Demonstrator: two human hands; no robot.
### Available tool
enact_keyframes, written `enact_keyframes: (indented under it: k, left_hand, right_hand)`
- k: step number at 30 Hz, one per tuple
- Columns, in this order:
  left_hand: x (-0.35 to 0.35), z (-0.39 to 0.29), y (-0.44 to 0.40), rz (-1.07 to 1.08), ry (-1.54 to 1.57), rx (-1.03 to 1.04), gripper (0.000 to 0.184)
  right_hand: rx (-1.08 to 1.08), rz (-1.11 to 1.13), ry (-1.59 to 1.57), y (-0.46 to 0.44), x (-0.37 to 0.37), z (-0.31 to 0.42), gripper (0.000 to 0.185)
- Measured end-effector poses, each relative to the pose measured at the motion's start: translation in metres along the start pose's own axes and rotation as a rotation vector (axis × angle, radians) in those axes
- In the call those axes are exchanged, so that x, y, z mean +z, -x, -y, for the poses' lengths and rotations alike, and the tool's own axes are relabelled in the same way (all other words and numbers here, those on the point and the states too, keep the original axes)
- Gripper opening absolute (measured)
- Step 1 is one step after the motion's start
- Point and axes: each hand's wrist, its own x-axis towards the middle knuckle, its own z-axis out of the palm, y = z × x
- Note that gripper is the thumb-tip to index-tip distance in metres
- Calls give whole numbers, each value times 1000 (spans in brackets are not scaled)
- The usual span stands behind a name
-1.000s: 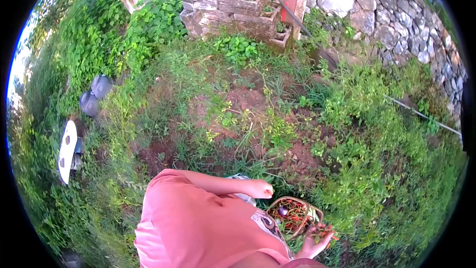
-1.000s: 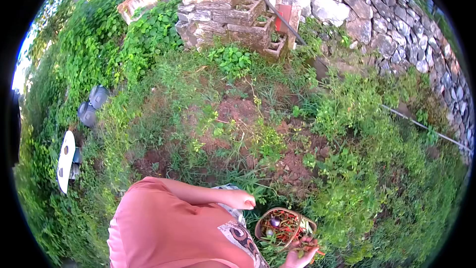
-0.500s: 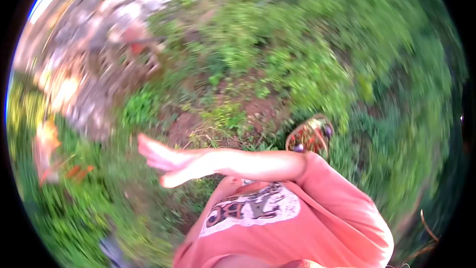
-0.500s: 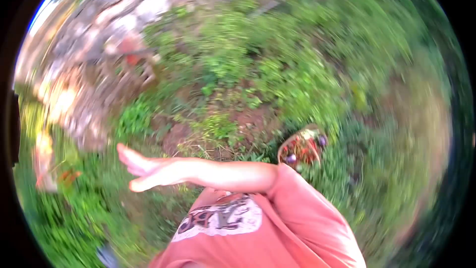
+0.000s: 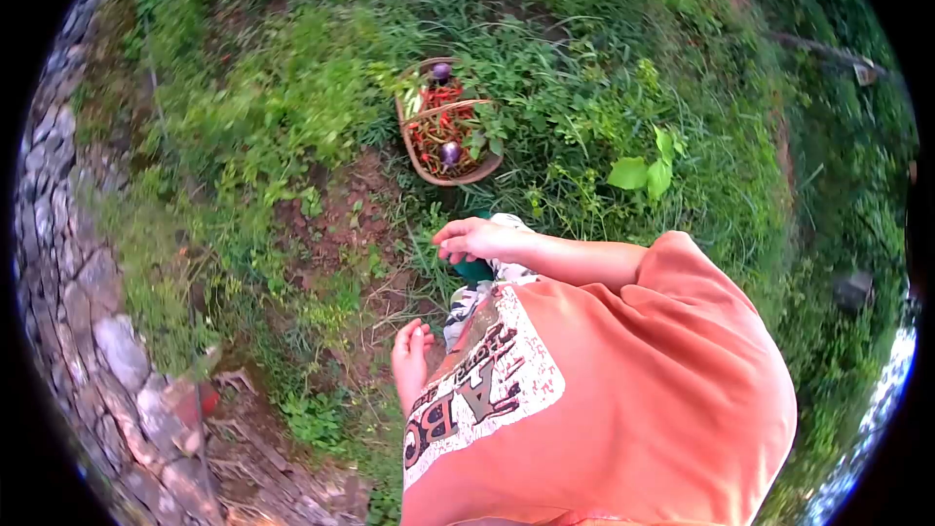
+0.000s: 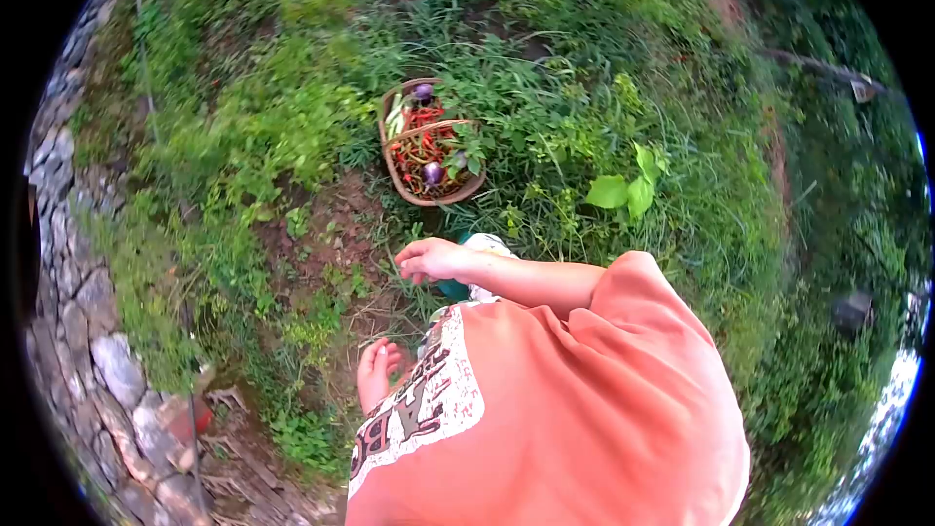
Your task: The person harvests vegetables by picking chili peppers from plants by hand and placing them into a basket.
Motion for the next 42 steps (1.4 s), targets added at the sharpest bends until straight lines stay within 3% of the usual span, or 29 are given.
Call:
enact_keyframes:
  k: [3, 7, 11, 19, 21, 24, 25, 26, 27, 30, 33, 35, 38, 39, 42]
  left_hand:
    - [34, -34, -29, 66, -94, -6, 29]
    - [46, -97, -66, 216, -261, -3, 29]
    - [119, -137, -91, 337, -323, -28, 29]
    - [160, -171, -112, 427, -386, -21, 30]
    - [165, -175, -119, 445, -444, -49, 30]
    - [165, -173, -141, 486, -483, -106, 30]
    - [162, -170, -146, 488, -500, -116, 29]
    - [164, -169, -152, 487, -513, -113, 29]
    - [165, -167, -158, 485, -527, -113, 29]
    - [160, -150, -179, 488, -566, -180, 28]
    - [155, -130, -188, 481, -622, -270, 26]
    - [146, -111, -202, 484, -669, -329, 26]
    - [154, -110, -211, 488, -703, -380, 25]
    - [157, -110, -213, 484, -713, -395, 24]
    - [156, -107, -226, 501, -760, -400, 25]
  right_hand:
    - [32, -173, -86, 31, -56, 1, 35]
    - [-96, -458, -357, 60, -90, -20, 31]
    - [-91, -631, -511, 104, -144, -19, 28]
    - [-95, -704, -646, 117, -161, -26, 25]
    - [-59, -629, -655, 124, -169, -32, 25]
    - [82, -796, -290, 150, -202, -39, 32]
    - [213, -971, 212, 165, -215, -44, 29]
    - [257, -1179, 393, 172, -234, -58, 25]
    - [310, -1284, 483, 177, -256, -67, 23]
    - [162, -1468, 623, 178, -328, -116, 20]
    - [5, -1456, 600, 169, -376, -148, 21]
    - [112, -1446, 754, 165, -414, -173, 21]
    - [472, -1543, 793, 179, -432, -194, 18]
    - [486, -1546, 789, 182, -435, -201, 18]
    - [834, -1306, 770, 182, -443, -220, 17]
